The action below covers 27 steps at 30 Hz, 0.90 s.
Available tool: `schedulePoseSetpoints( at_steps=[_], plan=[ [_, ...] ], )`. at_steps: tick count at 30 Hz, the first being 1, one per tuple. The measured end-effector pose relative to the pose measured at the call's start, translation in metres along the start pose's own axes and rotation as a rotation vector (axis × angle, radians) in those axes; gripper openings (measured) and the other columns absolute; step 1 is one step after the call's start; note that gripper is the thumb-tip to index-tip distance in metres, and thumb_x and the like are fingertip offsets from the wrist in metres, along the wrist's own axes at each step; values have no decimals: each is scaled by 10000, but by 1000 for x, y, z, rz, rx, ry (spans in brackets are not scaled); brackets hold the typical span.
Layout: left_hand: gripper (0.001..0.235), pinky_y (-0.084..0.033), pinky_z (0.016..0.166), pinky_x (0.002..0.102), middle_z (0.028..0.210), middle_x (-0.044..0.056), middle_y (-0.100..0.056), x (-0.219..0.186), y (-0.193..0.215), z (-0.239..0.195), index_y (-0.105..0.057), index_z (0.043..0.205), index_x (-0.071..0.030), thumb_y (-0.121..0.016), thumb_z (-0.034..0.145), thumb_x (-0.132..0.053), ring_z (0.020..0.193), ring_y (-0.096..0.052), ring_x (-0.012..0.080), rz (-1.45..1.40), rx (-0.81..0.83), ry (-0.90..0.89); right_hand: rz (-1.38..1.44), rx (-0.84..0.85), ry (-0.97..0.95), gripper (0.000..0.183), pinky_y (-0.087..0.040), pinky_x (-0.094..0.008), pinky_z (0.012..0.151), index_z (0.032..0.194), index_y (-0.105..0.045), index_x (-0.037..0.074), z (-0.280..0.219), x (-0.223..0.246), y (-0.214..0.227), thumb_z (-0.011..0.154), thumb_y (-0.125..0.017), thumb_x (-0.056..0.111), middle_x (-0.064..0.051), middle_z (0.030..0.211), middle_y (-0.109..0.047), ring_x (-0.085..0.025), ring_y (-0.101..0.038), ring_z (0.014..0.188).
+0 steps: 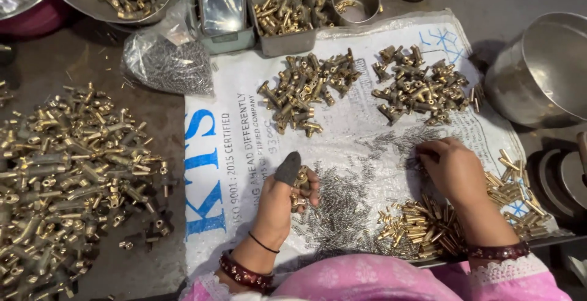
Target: Assembling small brass components by inserting tiny metal pins into them at a workbench.
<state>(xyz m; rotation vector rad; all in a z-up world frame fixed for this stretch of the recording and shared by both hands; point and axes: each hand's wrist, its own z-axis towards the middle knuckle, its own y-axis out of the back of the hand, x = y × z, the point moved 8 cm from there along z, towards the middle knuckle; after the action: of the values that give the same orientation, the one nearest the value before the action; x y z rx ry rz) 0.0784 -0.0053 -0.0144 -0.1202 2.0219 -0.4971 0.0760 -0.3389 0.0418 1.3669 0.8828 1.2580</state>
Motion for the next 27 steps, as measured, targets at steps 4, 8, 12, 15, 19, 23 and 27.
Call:
schedulePoseSetpoints(
  at_steps=[4,8,12,15,19,23,27],
  plan=[
    [581,-368,450,248,730,33,-700,-11,-10,-2,-704,837,-78,-472,977,-592,566,-643,120,2,-7,28,-41,39,-7,243,-578,-431,824,1080,-806,203,-4,2,4,842,-753,198,-82,1118,-733,-325,-712,907],
    [584,-379,436,243,755,28,-721,-13,-27,-3,-692,839,-93,-422,976,-592,552,-654,131,-34,81,37,-113,74,65,227,-577,-435,790,1084,-782,165,-2,19,16,866,-749,219,-86,1078,-733,-324,-706,897],
    [609,-381,435,240,734,42,-692,-13,-49,-6,-699,869,-75,-410,1024,-588,552,-646,134,-115,186,51,239,145,-10,206,-592,-377,784,1062,-753,120,-8,55,46,867,-766,182,-69,1042,-759,-242,-744,806],
    [625,-382,411,251,724,43,-694,-9,-62,-8,-682,857,-62,-411,1036,-596,524,-642,143,-162,217,55,591,143,-8,165,-637,-306,716,1020,-755,127,-23,94,40,856,-745,116,-13,1001,-780,-135,-752,865],
    [550,-374,380,267,681,50,-676,1,-60,-13,-685,893,-62,-466,1037,-545,466,-607,160,-288,180,139,1025,181,285,195,-601,-286,832,1046,-725,56,-45,140,19,853,-745,48,-24,989,-757,-123,-721,899],
    [494,-353,341,265,660,47,-658,7,-51,-11,-664,898,-68,-479,1053,-499,444,-607,166,-279,154,155,827,109,372,168,-584,-301,835,1029,-731,30,-44,161,30,863,-750,38,-62,1024,-765,-169,-744,914],
    [437,-348,365,238,731,45,-681,16,-40,0,-697,986,-69,-451,1072,-419,499,-610,121,-156,195,121,684,57,480,173,-591,-295,824,1015,-716,39,-46,176,37,854,-773,58,-72,1039,-771,-191,-765,927]
  ],
)
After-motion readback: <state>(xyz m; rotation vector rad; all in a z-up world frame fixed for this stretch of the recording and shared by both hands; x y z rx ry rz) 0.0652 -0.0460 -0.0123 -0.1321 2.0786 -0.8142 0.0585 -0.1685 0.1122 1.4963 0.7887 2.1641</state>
